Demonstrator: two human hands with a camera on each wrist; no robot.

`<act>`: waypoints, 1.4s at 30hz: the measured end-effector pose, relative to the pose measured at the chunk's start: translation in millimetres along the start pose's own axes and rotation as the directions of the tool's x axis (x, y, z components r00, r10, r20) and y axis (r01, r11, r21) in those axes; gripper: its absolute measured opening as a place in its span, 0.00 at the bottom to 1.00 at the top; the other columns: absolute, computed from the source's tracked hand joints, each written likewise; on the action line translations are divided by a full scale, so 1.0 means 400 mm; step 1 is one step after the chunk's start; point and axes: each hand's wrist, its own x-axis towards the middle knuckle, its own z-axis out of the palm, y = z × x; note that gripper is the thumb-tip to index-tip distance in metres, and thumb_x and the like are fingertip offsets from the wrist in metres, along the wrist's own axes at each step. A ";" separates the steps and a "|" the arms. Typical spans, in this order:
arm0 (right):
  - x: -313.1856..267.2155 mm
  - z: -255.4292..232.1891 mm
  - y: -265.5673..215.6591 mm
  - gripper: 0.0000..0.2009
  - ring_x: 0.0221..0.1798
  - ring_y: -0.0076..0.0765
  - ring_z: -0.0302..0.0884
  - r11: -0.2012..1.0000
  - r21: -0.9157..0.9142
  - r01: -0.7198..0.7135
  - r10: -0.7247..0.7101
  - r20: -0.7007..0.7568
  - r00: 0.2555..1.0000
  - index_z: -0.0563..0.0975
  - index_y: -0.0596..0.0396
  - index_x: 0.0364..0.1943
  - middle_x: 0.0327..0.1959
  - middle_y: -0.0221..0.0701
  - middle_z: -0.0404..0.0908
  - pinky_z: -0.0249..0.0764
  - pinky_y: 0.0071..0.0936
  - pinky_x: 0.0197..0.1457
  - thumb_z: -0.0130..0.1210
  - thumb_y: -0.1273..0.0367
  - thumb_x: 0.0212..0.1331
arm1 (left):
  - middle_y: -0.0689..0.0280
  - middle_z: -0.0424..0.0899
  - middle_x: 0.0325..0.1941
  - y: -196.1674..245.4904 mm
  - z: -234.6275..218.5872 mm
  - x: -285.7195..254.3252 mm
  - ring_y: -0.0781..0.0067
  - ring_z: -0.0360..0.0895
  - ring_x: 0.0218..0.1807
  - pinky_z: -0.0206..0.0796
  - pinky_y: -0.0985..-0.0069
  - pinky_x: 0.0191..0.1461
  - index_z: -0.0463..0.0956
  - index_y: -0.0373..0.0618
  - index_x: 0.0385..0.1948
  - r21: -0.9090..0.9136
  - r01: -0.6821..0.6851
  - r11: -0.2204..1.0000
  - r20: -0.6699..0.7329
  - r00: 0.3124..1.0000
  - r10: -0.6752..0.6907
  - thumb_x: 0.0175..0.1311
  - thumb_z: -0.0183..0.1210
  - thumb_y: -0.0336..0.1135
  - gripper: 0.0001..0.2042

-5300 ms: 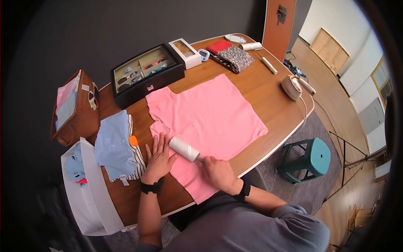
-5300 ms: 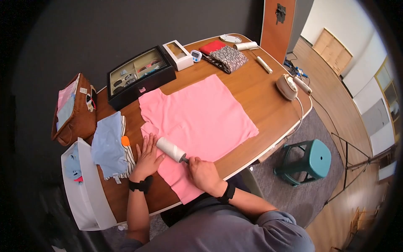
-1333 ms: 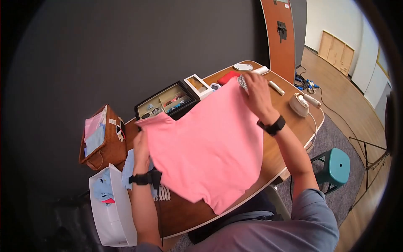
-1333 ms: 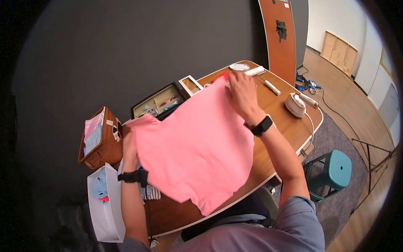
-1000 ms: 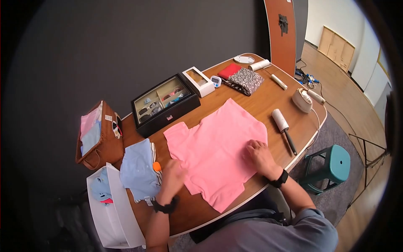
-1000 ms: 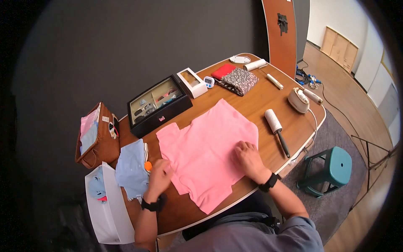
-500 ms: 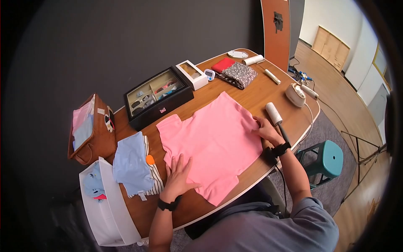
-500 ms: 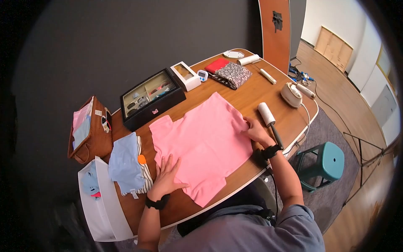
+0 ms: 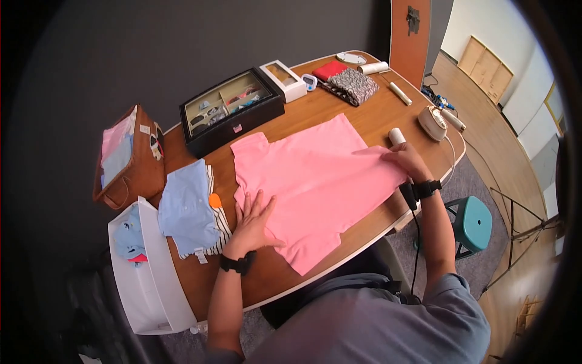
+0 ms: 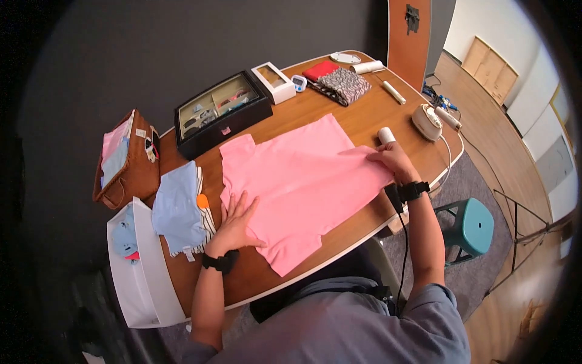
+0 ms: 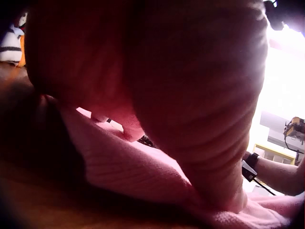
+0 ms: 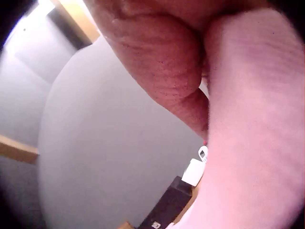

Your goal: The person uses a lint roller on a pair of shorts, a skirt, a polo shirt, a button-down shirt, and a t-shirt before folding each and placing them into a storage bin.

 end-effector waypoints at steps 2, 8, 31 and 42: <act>0.006 -0.002 0.020 0.10 0.26 0.20 0.76 0.997 -0.074 -0.008 0.005 -0.042 0.999 0.80 0.60 0.35 0.30 0.27 0.81 0.72 0.19 0.30 0.66 0.68 0.54 | 0.45 0.37 0.80 0.001 0.002 -0.001 0.35 0.28 0.79 0.24 0.36 0.76 0.47 0.56 0.76 -0.002 -0.003 1.000 -0.014 1.000 0.003 0.33 0.75 0.60 0.62; 0.003 0.027 0.072 0.14 0.33 0.19 0.72 0.987 0.107 0.122 -0.120 -0.025 0.992 0.80 0.57 0.34 0.34 0.21 0.79 0.67 0.19 0.38 0.63 0.59 0.58 | 0.47 0.39 0.80 0.012 0.010 -0.003 0.36 0.30 0.79 0.27 0.37 0.76 0.47 0.57 0.76 -0.002 0.019 1.000 -0.052 0.998 -0.019 0.34 0.75 0.60 0.61; -0.186 0.328 0.068 0.27 0.59 0.54 0.70 0.255 -0.932 0.258 -0.629 0.043 0.776 0.71 0.63 0.51 0.52 0.50 0.73 0.68 0.50 0.58 0.64 0.61 0.51 | 0.46 0.36 0.80 -0.007 0.009 0.058 0.36 0.26 0.79 0.24 0.35 0.75 0.45 0.56 0.76 -0.008 0.037 0.999 -0.065 0.997 -0.037 0.34 0.74 0.64 0.63; -0.375 0.529 0.094 0.27 0.41 0.49 0.73 0.572 -0.569 0.590 -0.711 0.014 0.703 0.73 0.62 0.56 0.43 0.44 0.72 0.72 0.40 0.44 0.65 0.65 0.52 | 0.42 0.37 0.79 -0.001 0.018 0.057 0.31 0.28 0.78 0.24 0.30 0.73 0.45 0.55 0.76 0.010 0.004 1.000 -0.123 0.992 -0.003 0.35 0.72 0.65 0.63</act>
